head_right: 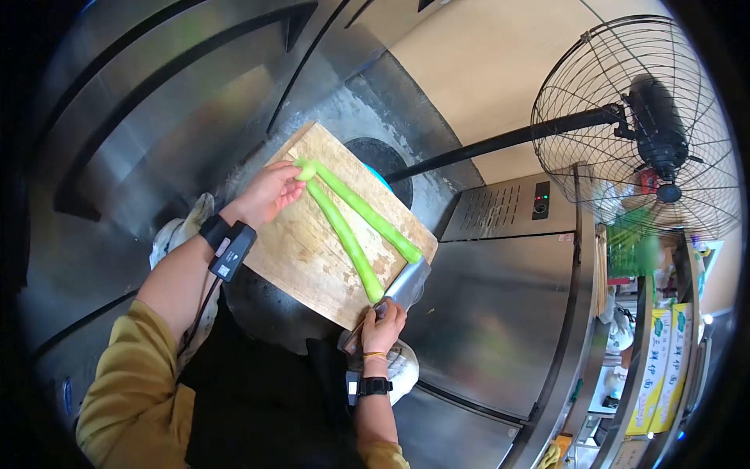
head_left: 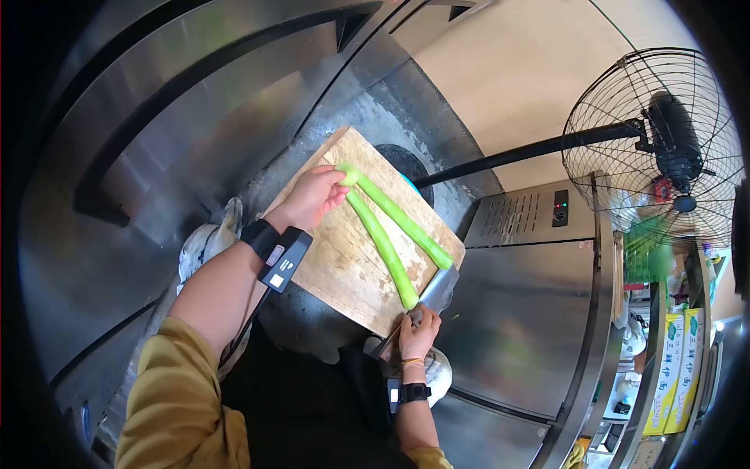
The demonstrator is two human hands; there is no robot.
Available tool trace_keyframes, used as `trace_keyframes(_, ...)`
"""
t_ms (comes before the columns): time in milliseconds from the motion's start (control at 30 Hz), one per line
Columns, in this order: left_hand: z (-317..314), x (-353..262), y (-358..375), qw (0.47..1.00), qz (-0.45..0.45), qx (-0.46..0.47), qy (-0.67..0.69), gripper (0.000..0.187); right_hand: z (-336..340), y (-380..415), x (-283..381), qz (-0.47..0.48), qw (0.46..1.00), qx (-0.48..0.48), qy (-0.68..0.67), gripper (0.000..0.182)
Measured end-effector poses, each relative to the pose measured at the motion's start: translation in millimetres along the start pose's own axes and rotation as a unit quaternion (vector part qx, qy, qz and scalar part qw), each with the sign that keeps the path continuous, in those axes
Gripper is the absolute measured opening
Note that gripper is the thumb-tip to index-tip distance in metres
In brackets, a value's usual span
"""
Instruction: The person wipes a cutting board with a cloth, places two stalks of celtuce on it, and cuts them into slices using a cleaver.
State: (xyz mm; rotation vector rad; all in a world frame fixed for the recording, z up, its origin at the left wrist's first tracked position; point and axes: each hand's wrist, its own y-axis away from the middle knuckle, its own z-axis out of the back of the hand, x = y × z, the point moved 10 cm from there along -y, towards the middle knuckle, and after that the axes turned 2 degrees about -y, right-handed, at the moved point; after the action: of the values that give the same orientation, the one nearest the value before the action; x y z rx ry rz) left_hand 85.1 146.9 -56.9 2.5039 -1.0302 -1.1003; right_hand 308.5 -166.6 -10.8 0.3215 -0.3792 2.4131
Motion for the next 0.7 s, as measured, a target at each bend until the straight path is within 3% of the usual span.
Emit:
trace_keyframes(67, 0, -3, 3, 1.0, 0.0, -0.005, -0.002, 0.023, 7, -3, 20, 0.035, 0.999, -0.018, 0.016, 0.044)
trace_keyframes(167, 4, -6, 4, 1.0, -0.003, -0.026, -0.011, 0.023, 2, -16, 55, 0.092, 0.995, 0.03, 0.032, 0.045)
trace_keyframes(333, 11, -9, 6, 0.998, -0.01, -0.057, -0.005, 0.027, -15, -50, 60, 0.075, 0.991, 0.071, 0.083, 0.044)
trace_keyframes(400, 8, -13, 8, 0.999, -0.013, -0.041, -0.009, 0.037, -18, -61, 60, 0.09, 0.988, 0.077, 0.102, 0.044)
trace_keyframes(533, 8, -7, -1, 0.999, -0.002, -0.033, -0.01, 0.041, -14, -78, 42, 0.057, 0.997, 0.036, 0.029, 0.045)
trace_keyframes(633, 7, -5, -3, 0.999, 0.003, -0.023, -0.023, 0.029, 8, -60, 35, 0.058, 0.996, -0.063, 0.0, 0.048)
trace_keyframes(700, 6, -4, -2, 0.999, 0.002, -0.034, -0.026, 0.029, 6, -38, 17, 0.017, 0.998, -0.053, 0.03, 0.057)
